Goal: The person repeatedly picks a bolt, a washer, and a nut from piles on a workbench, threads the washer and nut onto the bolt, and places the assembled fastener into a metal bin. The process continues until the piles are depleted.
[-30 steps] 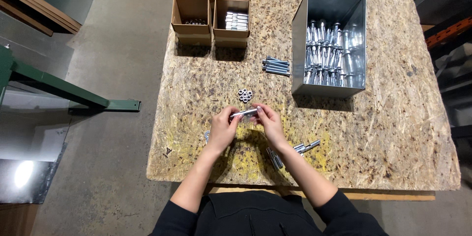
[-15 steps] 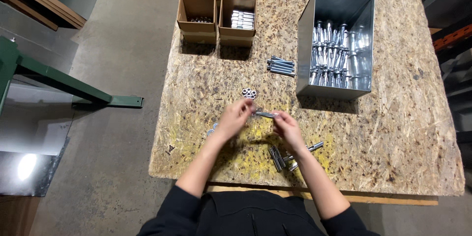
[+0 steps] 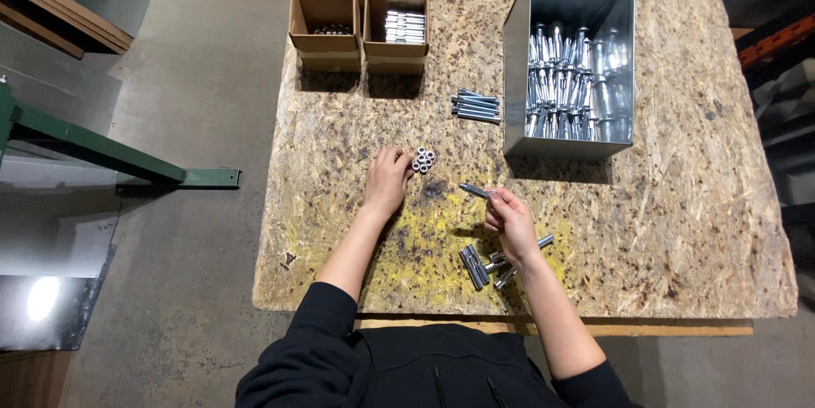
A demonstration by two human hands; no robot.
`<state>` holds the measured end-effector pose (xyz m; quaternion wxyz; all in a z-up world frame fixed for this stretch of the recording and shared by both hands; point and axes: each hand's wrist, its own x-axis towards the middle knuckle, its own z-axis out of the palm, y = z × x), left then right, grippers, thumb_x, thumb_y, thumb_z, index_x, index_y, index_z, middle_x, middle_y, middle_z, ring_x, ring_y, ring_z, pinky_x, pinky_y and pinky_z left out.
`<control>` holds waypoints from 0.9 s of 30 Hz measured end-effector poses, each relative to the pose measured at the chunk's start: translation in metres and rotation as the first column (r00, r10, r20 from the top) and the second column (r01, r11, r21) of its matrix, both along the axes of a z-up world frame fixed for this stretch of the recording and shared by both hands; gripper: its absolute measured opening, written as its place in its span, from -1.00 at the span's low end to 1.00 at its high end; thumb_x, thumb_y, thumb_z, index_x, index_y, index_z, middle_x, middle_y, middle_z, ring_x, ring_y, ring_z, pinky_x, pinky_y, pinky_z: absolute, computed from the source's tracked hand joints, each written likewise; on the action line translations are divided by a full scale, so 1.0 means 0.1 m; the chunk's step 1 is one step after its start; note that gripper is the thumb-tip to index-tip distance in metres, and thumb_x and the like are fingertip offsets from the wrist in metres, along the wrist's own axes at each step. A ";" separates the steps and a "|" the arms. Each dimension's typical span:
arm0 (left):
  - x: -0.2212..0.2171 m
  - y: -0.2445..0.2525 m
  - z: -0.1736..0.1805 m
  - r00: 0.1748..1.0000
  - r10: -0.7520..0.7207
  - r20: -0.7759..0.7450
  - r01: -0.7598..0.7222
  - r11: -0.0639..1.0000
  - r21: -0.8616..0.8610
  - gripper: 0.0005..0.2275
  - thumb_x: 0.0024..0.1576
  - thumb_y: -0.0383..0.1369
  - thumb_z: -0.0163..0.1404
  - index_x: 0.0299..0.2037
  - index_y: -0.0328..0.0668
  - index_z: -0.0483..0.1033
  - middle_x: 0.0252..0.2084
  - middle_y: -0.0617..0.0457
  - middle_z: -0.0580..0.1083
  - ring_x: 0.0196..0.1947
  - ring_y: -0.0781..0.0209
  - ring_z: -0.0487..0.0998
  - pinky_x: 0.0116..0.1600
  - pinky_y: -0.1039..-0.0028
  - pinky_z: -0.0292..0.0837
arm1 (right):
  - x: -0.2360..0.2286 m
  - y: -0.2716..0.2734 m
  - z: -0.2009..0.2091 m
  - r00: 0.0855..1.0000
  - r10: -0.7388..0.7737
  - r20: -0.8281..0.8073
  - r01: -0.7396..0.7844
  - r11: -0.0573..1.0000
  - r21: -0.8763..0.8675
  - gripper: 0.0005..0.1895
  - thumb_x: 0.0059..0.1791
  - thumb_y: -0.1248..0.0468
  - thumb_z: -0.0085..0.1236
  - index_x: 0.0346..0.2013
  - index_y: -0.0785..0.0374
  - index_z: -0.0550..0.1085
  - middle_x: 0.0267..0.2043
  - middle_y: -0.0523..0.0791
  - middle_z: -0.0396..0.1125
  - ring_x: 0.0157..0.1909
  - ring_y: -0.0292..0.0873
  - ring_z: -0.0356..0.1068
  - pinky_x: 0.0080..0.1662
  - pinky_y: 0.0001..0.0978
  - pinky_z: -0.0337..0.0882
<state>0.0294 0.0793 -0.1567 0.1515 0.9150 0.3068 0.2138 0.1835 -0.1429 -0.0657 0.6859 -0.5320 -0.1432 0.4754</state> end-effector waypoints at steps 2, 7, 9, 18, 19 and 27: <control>0.01 0.04 -0.16 1.000 -0.005 0.001 0.005 1.000 0.007 -0.85 0.01 -0.28 0.10 -0.30 -0.05 0.43 -0.21 0.13 0.35 -0.02 0.13 0.36 -0.05 0.35 0.35 | 0.00 -0.01 -0.06 1.000 -0.004 -0.006 0.004 1.000 -0.007 -0.82 0.07 0.35 -0.19 -0.09 0.27 0.36 -0.61 -0.33 -0.22 -0.65 -0.49 -0.14 -0.54 -0.72 -0.06; -0.03 0.05 -0.02 0.999 -0.026 -0.036 0.025 1.000 -0.013 -0.85 0.03 -0.27 0.07 -0.31 -0.05 0.38 -0.26 0.13 0.32 -0.04 0.12 0.37 -0.06 0.32 0.34 | -0.05 0.01 0.00 1.000 0.003 -0.001 -0.003 1.000 -0.016 -0.82 0.07 0.33 -0.16 -0.09 0.28 0.37 -0.61 -0.33 -0.23 -0.65 -0.48 -0.15 -0.54 -0.71 -0.04; -0.14 0.03 0.33 0.995 -0.073 -0.064 0.060 0.981 -0.183 -0.68 0.03 -0.27 0.12 -0.04 -0.05 0.35 -0.11 0.07 0.36 0.05 0.06 0.39 0.04 0.20 0.36 | -0.05 0.01 0.00 1.000 0.008 -0.001 -0.008 1.000 -0.024 -0.82 0.07 0.32 -0.16 -0.09 0.28 0.38 -0.61 -0.33 -0.22 -0.65 -0.47 -0.15 -0.54 -0.70 -0.04; -1.20 -0.38 0.77 0.902 -0.208 -0.378 0.073 0.938 -0.340 -0.65 -0.08 -0.19 0.18 -0.18 -0.13 0.40 -0.18 -0.01 0.36 -0.05 -0.10 0.45 -0.03 0.15 0.40 | -0.16 0.04 0.02 0.999 0.035 -0.038 -0.036 0.999 -0.021 -0.82 0.06 0.33 -0.15 -0.10 0.29 0.38 -0.62 -0.33 -0.22 -0.66 -0.49 -0.16 -0.55 -0.73 -0.07; -1.21 -0.45 0.83 0.902 -0.207 -0.379 0.072 0.938 -0.340 -0.65 -0.08 -0.19 0.18 -0.18 -0.13 0.40 -0.18 -0.01 0.36 -0.05 -0.10 0.45 -0.03 0.15 0.40 | -0.17 0.06 -0.02 0.999 0.036 -0.039 -0.036 0.999 -0.022 -0.82 0.06 0.33 -0.15 -0.10 0.29 0.38 -0.62 -0.33 -0.22 -0.66 -0.49 -0.16 -0.55 -0.73 -0.07; -1.19 -0.53 0.50 0.964 0.082 -0.253 -0.176 0.910 -0.376 -0.63 -0.03 -0.20 0.17 -0.11 -0.13 0.36 -0.16 0.02 0.31 -0.11 -0.09 0.46 -0.03 0.12 0.39 | -0.30 0.07 -0.15 0.992 0.108 -0.058 -0.109 0.994 -0.015 -0.83 0.06 0.32 -0.14 -0.10 0.25 0.39 -0.65 -0.33 -0.21 -0.68 -0.48 -0.15 -0.57 -0.73 -0.08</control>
